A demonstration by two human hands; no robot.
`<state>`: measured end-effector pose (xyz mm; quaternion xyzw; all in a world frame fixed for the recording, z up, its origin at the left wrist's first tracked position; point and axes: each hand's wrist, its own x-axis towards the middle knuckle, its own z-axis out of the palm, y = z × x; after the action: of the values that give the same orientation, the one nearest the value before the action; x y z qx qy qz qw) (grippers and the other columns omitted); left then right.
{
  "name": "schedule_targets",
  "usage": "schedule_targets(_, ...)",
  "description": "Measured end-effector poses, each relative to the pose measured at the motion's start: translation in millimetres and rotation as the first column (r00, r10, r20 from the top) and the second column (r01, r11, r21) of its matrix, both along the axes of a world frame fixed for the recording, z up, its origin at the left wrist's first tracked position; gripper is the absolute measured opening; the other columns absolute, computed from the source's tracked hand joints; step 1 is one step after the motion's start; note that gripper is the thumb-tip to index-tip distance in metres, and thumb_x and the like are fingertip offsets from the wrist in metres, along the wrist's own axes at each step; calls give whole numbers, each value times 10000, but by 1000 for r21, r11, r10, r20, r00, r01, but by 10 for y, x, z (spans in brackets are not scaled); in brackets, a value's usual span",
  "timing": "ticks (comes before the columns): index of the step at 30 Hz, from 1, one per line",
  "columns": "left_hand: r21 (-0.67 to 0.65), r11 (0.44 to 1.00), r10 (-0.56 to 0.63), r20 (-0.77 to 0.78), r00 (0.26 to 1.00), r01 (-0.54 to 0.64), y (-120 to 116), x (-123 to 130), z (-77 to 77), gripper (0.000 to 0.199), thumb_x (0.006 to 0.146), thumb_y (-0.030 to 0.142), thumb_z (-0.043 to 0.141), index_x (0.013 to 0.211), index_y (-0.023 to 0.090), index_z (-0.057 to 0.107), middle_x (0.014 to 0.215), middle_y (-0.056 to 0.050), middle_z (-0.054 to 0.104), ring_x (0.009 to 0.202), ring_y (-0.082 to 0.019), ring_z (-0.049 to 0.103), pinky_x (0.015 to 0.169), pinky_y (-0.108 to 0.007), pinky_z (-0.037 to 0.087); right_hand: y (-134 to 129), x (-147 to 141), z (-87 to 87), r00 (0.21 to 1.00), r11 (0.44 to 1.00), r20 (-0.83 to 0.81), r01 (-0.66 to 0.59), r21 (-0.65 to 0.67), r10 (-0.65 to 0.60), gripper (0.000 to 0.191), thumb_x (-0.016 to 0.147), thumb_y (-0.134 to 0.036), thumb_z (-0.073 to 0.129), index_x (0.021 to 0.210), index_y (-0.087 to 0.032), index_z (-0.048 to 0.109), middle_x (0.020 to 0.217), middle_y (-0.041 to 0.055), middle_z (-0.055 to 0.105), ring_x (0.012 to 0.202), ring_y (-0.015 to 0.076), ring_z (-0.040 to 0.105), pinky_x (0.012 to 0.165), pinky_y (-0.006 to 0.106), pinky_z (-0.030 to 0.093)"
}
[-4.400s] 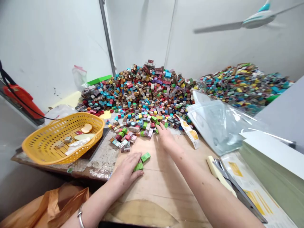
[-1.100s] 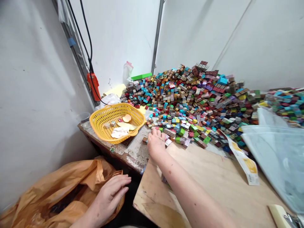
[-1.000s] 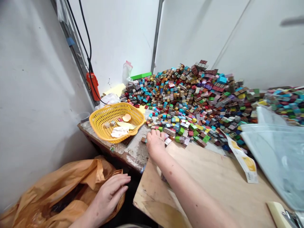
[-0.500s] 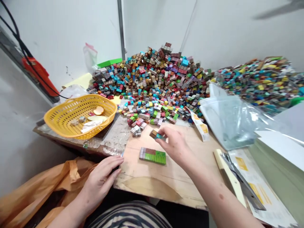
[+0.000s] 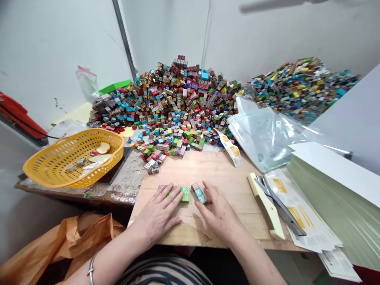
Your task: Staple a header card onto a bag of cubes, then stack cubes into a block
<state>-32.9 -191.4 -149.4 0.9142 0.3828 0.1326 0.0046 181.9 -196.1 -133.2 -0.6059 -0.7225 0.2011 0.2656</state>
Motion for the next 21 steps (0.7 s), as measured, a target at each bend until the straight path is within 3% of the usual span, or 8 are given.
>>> schedule_targets(7, 66, 997, 47, -22, 999, -45, -24, 20, -23, 653, 830, 574, 393, 1370, 219, 306, 1434, -47, 320, 1319, -278, 251, 1062, -454, 256, -73, 54, -59, 996, 997, -63, -67, 28, 68, 494, 789, -266, 488, 1258, -132, 411, 1243, 152, 501, 1130, 240, 485, 931, 405, 436)
schedule_targets(10, 82, 995, 50, -23, 999, -48, -25, 33, -35, 634, 840, 564, 381, 1367, 217, 318, 1431, -44, 327, 1319, -273, 251, 1063, -441, 254, -30, 35, -73, 999, 997, -16, -47, 58, 48, 443, 814, -289, 480, 1220, -116, 451, 1154, 155, 556, 1075, 239, 518, 895, 392, 457)
schedule_targets(14, 81, 995, 58, -30, 998, -55, -31, 37, -31, 641, 835, 561, 399, 1369, 218, 312, 1431, -39, 328, 1321, -271, 246, 1068, -441, 243, 50, 73, -74, 991, 990, 87, -111, 89, 103, 319, 832, -209, 440, 1122, -137, 552, 1059, 128, 607, 976, 236, 555, 871, 410, 453)
schedule_targets(21, 70, 995, 66, -20, 998, -64, -37, 41, -34, 641, 831, 553, 418, 1373, 231, 300, 1439, -25, 314, 1331, -261, 224, 1078, -431, 225, 145, 265, -116, 971, 961, 199, -174, 217, 131, 295, 834, -164, 455, 1083, -139, 611, 1019, 120, 636, 933, 230, 566, 834, 391, 468)
